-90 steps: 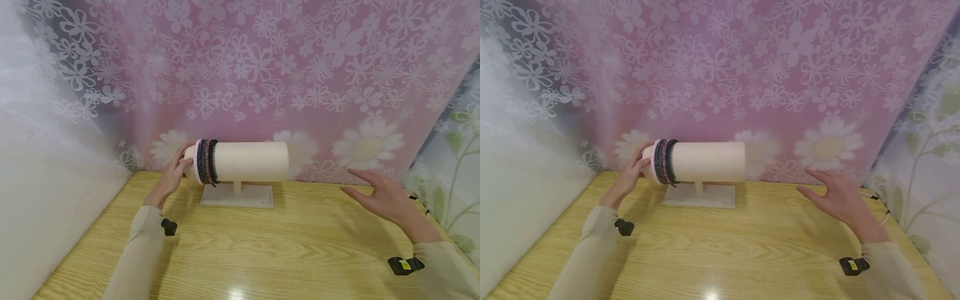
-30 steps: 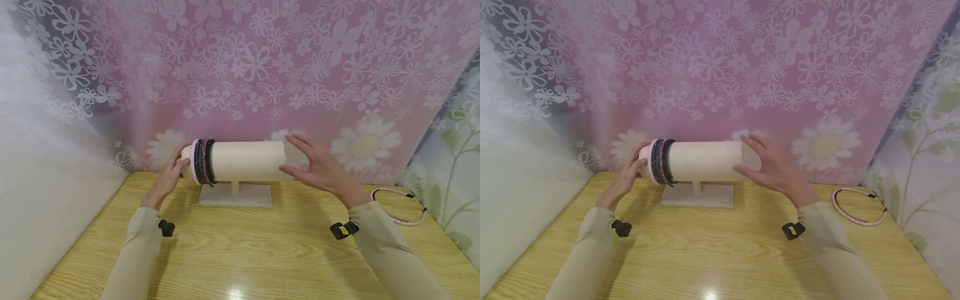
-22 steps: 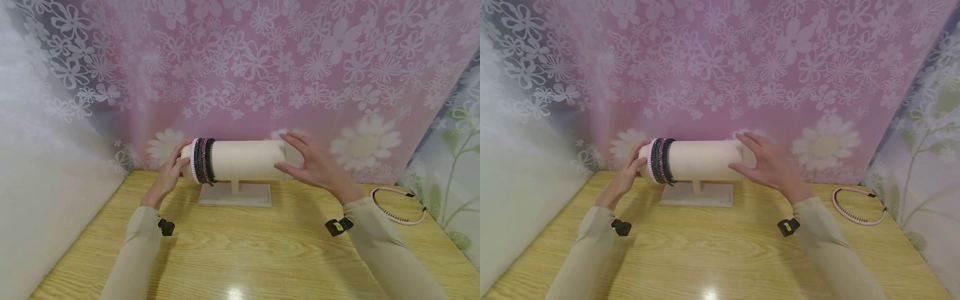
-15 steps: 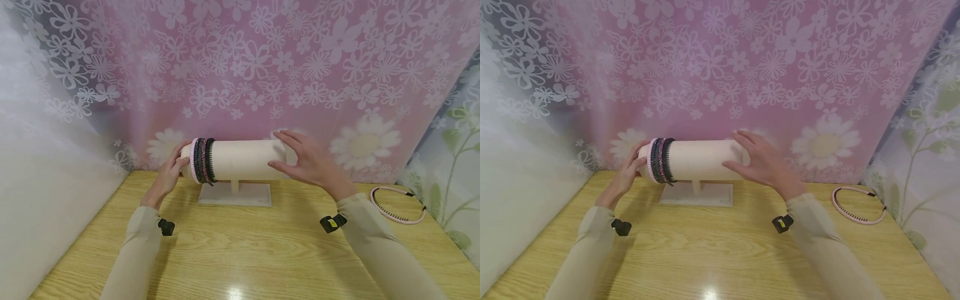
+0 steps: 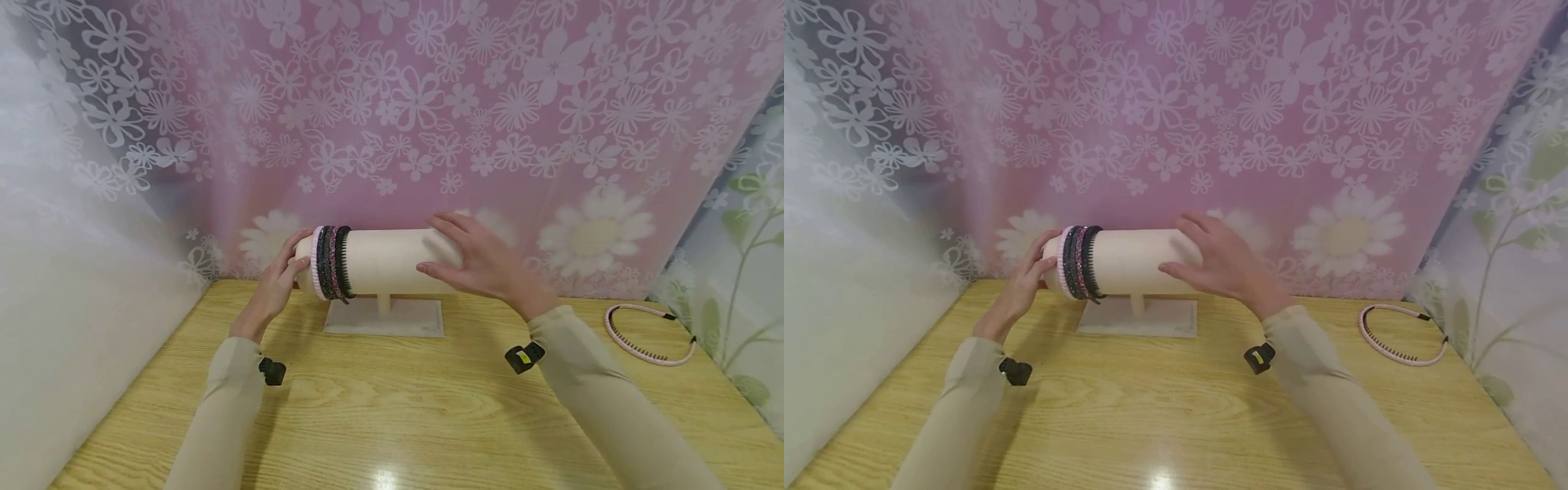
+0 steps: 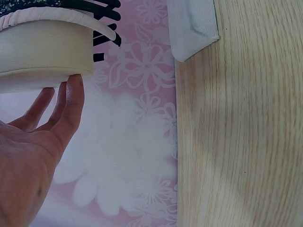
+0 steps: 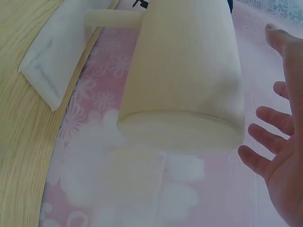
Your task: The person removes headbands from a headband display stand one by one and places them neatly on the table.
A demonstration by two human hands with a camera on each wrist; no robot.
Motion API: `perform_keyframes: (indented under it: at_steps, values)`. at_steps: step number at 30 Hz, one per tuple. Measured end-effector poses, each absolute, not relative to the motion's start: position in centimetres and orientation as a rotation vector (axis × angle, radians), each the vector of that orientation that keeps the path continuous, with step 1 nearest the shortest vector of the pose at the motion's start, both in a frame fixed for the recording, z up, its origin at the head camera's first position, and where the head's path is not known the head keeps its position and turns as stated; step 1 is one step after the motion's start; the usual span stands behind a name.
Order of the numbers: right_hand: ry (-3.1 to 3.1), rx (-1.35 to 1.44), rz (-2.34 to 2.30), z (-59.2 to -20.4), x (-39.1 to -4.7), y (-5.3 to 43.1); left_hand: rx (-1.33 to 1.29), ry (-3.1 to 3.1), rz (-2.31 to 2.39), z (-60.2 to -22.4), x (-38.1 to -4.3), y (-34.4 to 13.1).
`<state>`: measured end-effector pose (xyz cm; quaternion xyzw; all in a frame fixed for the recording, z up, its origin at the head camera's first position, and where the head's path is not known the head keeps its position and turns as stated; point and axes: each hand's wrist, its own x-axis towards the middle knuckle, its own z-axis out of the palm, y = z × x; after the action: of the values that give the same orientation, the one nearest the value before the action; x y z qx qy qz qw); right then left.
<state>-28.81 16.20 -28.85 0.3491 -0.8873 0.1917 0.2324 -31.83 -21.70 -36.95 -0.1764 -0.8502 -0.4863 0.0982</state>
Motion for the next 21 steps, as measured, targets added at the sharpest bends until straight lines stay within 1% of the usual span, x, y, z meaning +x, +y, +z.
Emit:
perform_keyframes:
  at_steps: [21]
  values:
    - [-2.488,0.997,0.516,-28.8,-30.4,12.6,-0.536,-2.504,-1.439,-36.9,-31.8,-21.7]
